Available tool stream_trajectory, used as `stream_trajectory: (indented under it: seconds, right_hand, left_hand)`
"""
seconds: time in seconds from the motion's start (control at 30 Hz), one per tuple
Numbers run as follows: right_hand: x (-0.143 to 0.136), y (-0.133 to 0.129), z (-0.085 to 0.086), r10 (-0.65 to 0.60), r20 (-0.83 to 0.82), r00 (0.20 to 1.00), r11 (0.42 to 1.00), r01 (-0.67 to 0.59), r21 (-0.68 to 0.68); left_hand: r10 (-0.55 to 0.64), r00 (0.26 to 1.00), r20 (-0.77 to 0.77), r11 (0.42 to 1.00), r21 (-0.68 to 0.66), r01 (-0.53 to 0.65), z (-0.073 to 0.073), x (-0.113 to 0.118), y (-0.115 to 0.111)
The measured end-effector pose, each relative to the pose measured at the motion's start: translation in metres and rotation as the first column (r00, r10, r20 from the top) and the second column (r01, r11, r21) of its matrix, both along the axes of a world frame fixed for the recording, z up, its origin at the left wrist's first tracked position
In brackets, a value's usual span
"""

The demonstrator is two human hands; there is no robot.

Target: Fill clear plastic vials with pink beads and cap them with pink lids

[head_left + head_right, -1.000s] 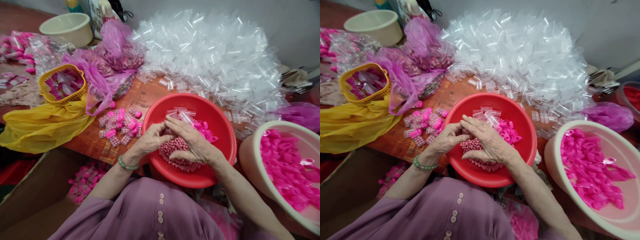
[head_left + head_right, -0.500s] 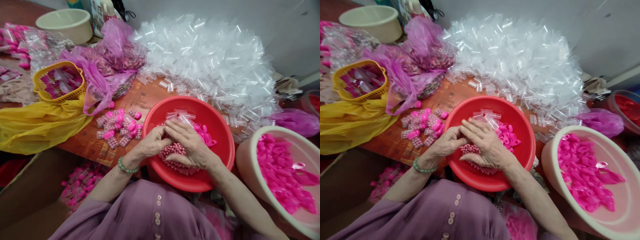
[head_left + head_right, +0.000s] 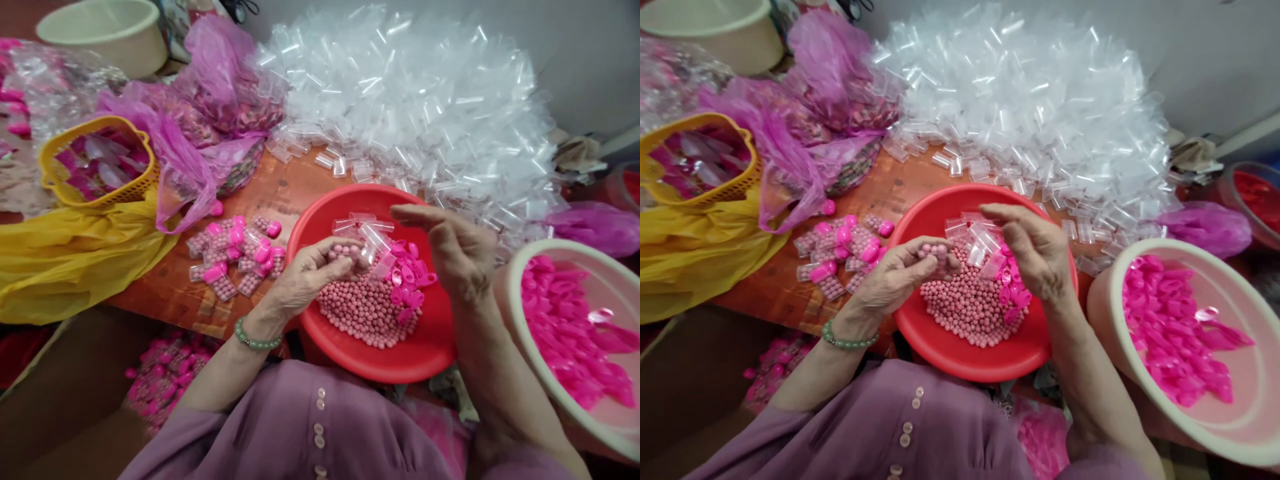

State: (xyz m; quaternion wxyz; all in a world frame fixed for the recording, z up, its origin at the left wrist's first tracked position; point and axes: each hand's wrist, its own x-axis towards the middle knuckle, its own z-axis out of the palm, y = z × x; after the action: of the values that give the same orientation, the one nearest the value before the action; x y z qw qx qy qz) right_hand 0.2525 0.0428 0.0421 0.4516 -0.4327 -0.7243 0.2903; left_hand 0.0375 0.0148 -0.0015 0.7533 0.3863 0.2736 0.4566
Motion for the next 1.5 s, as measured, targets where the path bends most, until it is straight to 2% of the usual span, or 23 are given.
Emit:
stream_trajectory:
  seconds: [0.07,0.13,0.27,0.33,0.43,0.53,0.6,0.7,0.77,0.8,0.9,1.0,1.17,1.27,1.4,1.5]
  right_hand:
    - [0.01,0.004,-0.001,-0.144,-0.008,0.99,0.989,0.144,-0.032]
    - [0.02,0.007,-0.003,-0.181,0.144,0.973,0.979,0.192,-0.066]
    - [0.037,0.003,-0.011,0.022,0.501,0.865,0.982,0.077,-0.175]
    - [0.042,-0.001,-0.016,0.107,0.633,0.767,0.974,0.047,-0.221]
    - [0.047,-0.004,-0.021,0.132,0.799,0.587,0.97,0.09,-0.227]
    - [0.048,-0.006,-0.022,0.153,0.853,0.499,0.96,0.129,-0.248]
    - [0.045,-0.009,-0.023,0.237,0.86,0.451,0.947,0.088,-0.308]
    - [0.035,-0.017,-0.028,0.354,0.886,0.299,0.928,0.011,-0.374]
    - [0.03,-0.023,-0.034,0.364,0.909,0.205,0.93,-0.03,-0.366]
    - [0.028,-0.026,-0.038,0.358,0.915,0.184,0.933,-0.058,-0.354]
    - [0.03,-0.032,-0.049,0.295,0.931,0.214,0.954,-0.121,-0.275]
    - [0.036,-0.033,-0.056,0.317,0.925,0.208,0.945,-0.149,-0.29]
    - [0.038,-0.032,-0.06,0.28,0.93,0.239,0.953,-0.182,-0.241]
    - [0.036,-0.032,-0.061,0.283,0.933,0.221,0.949,-0.208,-0.238]
    - [0.035,-0.032,-0.06,0.293,0.931,0.22,0.952,-0.158,-0.263]
    - [0.04,-0.03,-0.055,0.285,0.91,0.3,0.958,-0.115,-0.262]
  left_hand:
    - [0.031,0.999,-0.044,0.999,0.033,-0.029,0.0,-0.002,0.001]
    - [0.042,0.992,-0.122,0.996,0.084,-0.032,0.002,-0.005,0.002]
    - [0.099,0.957,-0.272,0.989,0.136,-0.064,0.006,-0.009,0.005]
    - [0.08,0.951,-0.299,0.99,0.134,-0.041,0.006,-0.008,0.005]
    - [0.061,0.968,-0.241,0.995,0.097,-0.039,0.004,-0.004,0.006]
    - [0.027,0.979,-0.2,0.999,0.026,-0.023,0.002,-0.002,0.008]
    - [0.006,0.985,-0.171,1.0,-0.013,-0.008,0.002,-0.001,0.01]
    - [-0.023,0.992,-0.122,0.999,-0.045,0.017,0.004,-0.003,0.012]
    - [-0.05,0.995,-0.089,0.997,-0.071,0.044,0.006,-0.004,0.013]
    - [-0.066,0.995,-0.071,0.995,-0.084,0.06,0.007,-0.005,0.012]
    - [-0.117,0.993,0.004,0.987,-0.11,0.117,0.009,-0.009,0.012]
    - [-0.173,0.982,0.073,0.973,-0.141,0.181,0.009,-0.013,0.012]
    - [-0.201,0.968,0.152,0.962,-0.157,0.224,0.009,-0.015,0.012]
    - [-0.222,0.957,0.187,0.958,-0.14,0.25,0.009,-0.015,0.013]
    - [-0.235,0.948,0.215,0.953,-0.139,0.268,0.007,-0.016,0.014]
    - [-0.237,0.948,0.213,0.952,-0.146,0.27,0.006,-0.017,0.015]
